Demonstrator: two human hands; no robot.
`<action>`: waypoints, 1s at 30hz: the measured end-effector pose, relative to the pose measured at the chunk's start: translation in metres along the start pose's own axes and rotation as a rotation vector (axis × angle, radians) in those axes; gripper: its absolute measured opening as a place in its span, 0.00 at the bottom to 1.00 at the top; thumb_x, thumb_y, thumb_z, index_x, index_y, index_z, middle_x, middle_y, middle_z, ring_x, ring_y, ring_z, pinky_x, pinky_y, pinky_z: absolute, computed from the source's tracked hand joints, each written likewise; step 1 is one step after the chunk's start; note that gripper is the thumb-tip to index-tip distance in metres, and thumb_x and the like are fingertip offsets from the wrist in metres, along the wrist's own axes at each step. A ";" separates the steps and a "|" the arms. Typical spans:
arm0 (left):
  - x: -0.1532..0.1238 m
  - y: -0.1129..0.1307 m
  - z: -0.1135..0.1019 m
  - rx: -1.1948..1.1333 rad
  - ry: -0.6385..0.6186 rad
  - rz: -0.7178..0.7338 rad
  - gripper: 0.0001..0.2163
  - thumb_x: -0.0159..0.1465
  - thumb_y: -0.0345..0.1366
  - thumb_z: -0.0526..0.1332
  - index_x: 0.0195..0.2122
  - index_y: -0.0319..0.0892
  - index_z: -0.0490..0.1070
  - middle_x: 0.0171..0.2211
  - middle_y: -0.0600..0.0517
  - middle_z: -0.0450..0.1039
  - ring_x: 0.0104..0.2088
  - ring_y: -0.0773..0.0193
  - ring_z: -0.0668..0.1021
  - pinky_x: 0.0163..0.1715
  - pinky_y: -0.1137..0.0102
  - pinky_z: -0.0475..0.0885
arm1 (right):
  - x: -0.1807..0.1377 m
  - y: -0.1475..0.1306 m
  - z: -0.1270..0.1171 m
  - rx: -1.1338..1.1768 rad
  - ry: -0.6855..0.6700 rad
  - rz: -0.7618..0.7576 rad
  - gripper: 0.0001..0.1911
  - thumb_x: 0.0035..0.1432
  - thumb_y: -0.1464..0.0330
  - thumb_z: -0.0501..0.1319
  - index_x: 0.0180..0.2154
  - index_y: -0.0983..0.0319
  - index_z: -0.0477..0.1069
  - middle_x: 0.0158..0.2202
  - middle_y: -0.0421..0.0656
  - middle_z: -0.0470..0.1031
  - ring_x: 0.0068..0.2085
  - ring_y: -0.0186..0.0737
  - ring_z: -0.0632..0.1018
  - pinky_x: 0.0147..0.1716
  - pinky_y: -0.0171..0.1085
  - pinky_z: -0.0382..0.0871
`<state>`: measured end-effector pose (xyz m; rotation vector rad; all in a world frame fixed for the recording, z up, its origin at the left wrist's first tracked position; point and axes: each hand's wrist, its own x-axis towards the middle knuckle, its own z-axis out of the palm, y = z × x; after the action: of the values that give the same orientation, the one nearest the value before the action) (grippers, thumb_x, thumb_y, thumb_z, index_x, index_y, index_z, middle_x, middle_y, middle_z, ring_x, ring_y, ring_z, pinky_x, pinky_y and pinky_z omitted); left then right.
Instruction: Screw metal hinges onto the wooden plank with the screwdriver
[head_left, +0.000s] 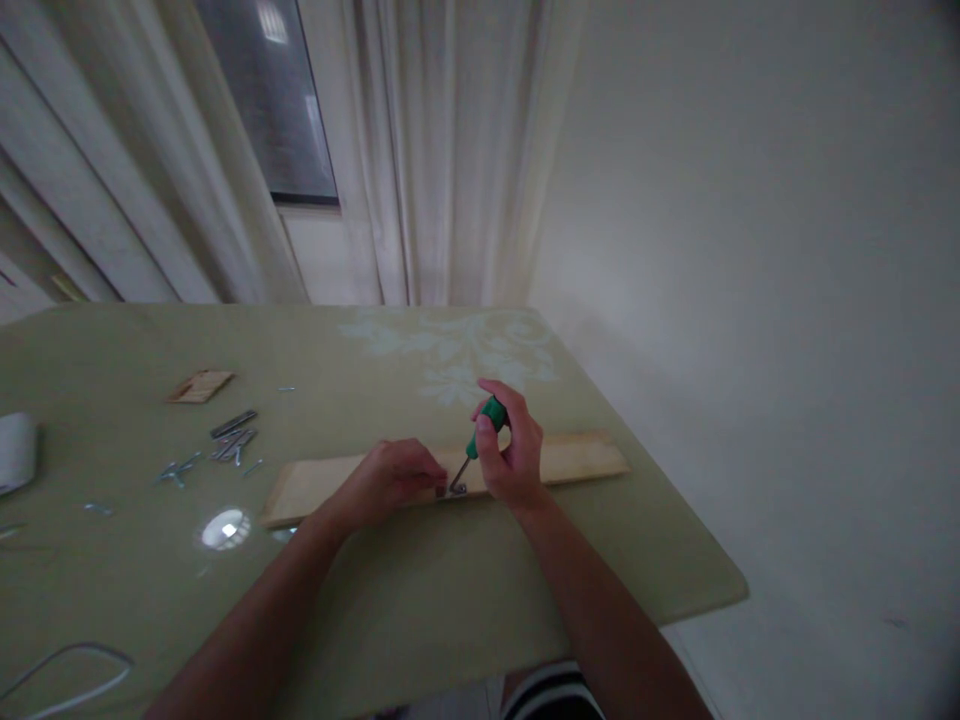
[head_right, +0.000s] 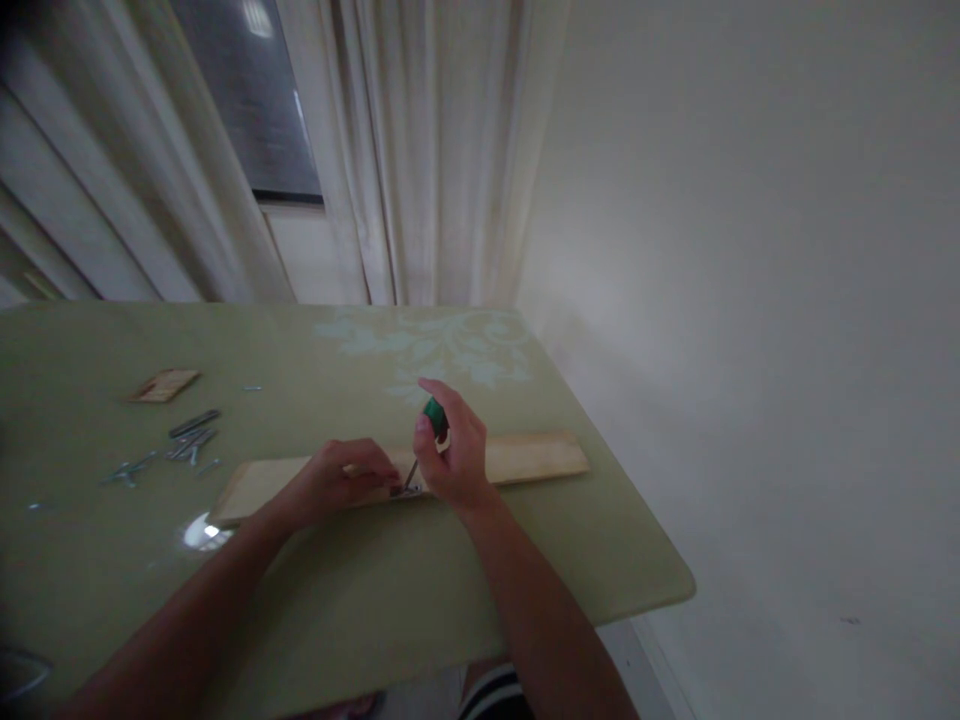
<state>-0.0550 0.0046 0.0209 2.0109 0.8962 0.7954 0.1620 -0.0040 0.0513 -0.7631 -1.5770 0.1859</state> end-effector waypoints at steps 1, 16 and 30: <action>0.000 0.001 -0.002 0.006 0.023 0.015 0.08 0.66 0.40 0.68 0.36 0.42 0.83 0.35 0.47 0.84 0.37 0.62 0.84 0.40 0.70 0.78 | 0.000 0.000 0.000 -0.003 0.002 0.002 0.19 0.69 0.66 0.57 0.60 0.57 0.69 0.36 0.40 0.75 0.32 0.35 0.75 0.33 0.36 0.75; 0.003 -0.001 0.000 0.202 -0.162 0.029 0.10 0.68 0.42 0.65 0.36 0.46 0.85 0.34 0.50 0.84 0.36 0.62 0.83 0.39 0.71 0.73 | -0.001 -0.001 0.000 0.006 -0.006 0.005 0.19 0.68 0.67 0.58 0.59 0.57 0.70 0.36 0.40 0.75 0.30 0.34 0.74 0.32 0.36 0.74; 0.002 0.000 0.002 0.239 -0.146 0.060 0.11 0.69 0.42 0.64 0.36 0.46 0.85 0.33 0.49 0.84 0.35 0.62 0.82 0.38 0.70 0.72 | -0.002 0.001 0.000 -0.011 0.009 0.010 0.19 0.68 0.66 0.58 0.59 0.57 0.70 0.37 0.41 0.76 0.32 0.36 0.76 0.33 0.37 0.76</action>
<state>-0.0526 0.0053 0.0202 2.2807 0.8841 0.5871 0.1618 -0.0042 0.0490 -0.7796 -1.5667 0.1813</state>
